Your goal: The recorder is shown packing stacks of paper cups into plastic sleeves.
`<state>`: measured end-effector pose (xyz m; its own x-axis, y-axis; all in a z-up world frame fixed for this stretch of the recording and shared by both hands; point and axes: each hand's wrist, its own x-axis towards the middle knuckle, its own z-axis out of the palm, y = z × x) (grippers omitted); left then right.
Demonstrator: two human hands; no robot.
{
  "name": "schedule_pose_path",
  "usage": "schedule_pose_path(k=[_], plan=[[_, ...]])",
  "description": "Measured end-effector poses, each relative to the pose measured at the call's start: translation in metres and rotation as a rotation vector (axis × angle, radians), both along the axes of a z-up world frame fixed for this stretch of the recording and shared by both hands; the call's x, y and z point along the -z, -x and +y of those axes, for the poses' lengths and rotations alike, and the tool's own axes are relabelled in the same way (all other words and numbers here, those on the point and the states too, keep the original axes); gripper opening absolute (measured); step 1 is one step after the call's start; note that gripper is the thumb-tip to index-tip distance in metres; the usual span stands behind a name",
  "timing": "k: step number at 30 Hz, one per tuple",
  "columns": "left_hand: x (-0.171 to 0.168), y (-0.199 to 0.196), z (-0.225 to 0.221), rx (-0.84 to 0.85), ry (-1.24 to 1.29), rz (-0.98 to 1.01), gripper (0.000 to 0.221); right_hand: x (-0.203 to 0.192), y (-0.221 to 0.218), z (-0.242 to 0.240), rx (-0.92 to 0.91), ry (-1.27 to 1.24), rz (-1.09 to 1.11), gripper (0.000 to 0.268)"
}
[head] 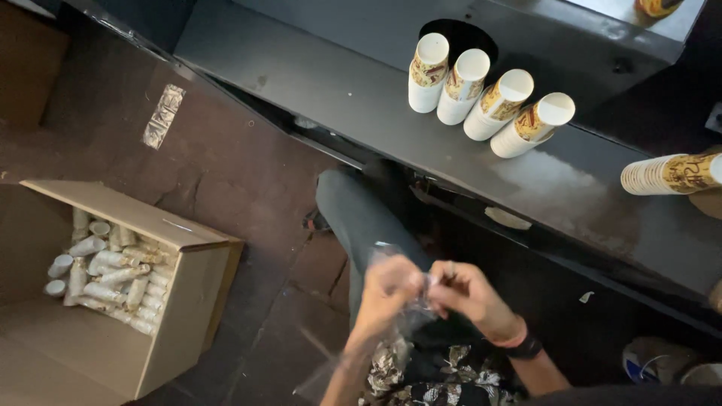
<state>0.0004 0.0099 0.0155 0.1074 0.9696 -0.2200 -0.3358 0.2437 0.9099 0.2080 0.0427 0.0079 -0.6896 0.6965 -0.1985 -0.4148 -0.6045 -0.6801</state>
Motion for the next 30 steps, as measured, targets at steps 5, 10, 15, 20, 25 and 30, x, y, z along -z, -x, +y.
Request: schedule_pose_path(k=[5,10,15,20,25,30], plan=[[-0.052,-0.002,0.008,0.244,0.167,0.11,0.009,0.01,-0.01,-0.012,-0.186,0.091,-0.288,0.03],[-0.038,-0.008,0.006,0.562,-0.084,0.435,0.028,-0.002,-0.035,-0.001,-0.507,-0.499,-0.627,0.036],[-0.014,-0.021,0.061,0.47,-0.124,-0.041,0.018,-0.015,-0.078,0.047,-0.264,-0.243,-0.242,0.021],[-0.056,-0.067,0.133,0.253,-0.081,-0.258,0.021,-0.073,-0.063,0.11,0.577,-0.739,-0.575,0.007],[-0.08,-0.107,0.183,-0.08,0.008,-0.522,0.028,-0.09,-0.047,0.167,1.061,-1.299,-1.14,0.013],[-0.024,-0.11,0.161,-0.236,0.189,-0.415,0.027,-0.071,-0.055,0.167,0.67,-1.126,-1.305,0.015]])
